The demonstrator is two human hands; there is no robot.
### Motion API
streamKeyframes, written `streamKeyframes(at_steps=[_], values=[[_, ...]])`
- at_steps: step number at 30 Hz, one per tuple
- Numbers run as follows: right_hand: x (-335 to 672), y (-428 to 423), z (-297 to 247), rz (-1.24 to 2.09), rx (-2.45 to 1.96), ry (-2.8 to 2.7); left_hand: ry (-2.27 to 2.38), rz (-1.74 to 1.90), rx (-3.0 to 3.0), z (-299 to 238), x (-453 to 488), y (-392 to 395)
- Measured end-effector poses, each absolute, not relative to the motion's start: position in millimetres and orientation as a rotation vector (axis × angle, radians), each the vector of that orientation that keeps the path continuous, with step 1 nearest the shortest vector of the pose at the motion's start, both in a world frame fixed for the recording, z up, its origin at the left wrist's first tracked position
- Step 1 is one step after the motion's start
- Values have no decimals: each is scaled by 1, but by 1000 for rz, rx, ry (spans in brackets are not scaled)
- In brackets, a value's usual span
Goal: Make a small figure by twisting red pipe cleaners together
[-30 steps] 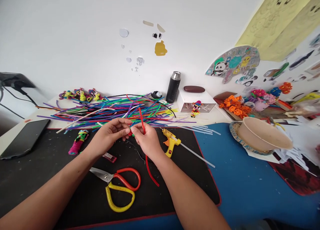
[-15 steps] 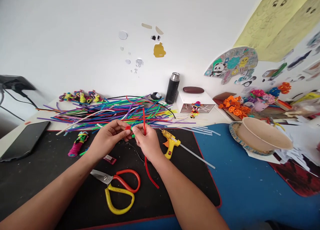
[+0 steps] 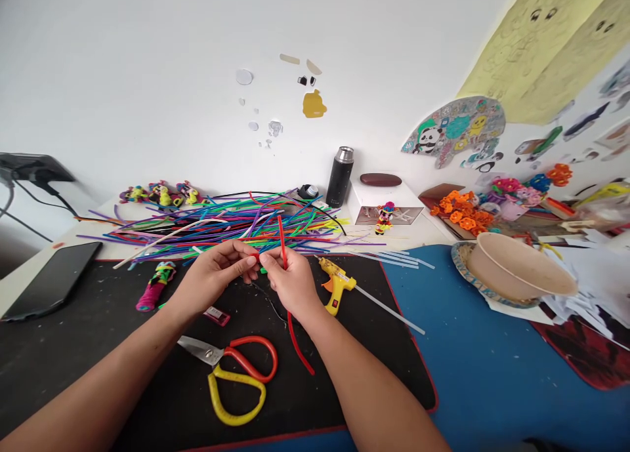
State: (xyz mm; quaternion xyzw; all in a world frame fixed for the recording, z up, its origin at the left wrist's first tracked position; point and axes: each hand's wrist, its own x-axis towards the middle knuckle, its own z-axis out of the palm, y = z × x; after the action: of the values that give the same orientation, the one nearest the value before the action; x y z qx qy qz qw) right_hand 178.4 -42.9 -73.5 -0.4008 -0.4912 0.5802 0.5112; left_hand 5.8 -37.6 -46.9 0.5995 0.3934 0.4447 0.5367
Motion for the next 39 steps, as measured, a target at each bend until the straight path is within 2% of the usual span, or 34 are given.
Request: streamKeyframes(at_steps=[17,25,30,39], values=[[175,-44,-78,1340,-965,-1200,858,1076,933,-60,8,-35],[175,-43,-78,1441,-976,-1177,897,1059,1112,-62,-1,-27],[175,-48,-75,1495,-954,-1229,881,1254,948,-55,-9,-23],[168,-55,-78,1735,-888,-1298,751,1229,842,-51,-6,-28]])
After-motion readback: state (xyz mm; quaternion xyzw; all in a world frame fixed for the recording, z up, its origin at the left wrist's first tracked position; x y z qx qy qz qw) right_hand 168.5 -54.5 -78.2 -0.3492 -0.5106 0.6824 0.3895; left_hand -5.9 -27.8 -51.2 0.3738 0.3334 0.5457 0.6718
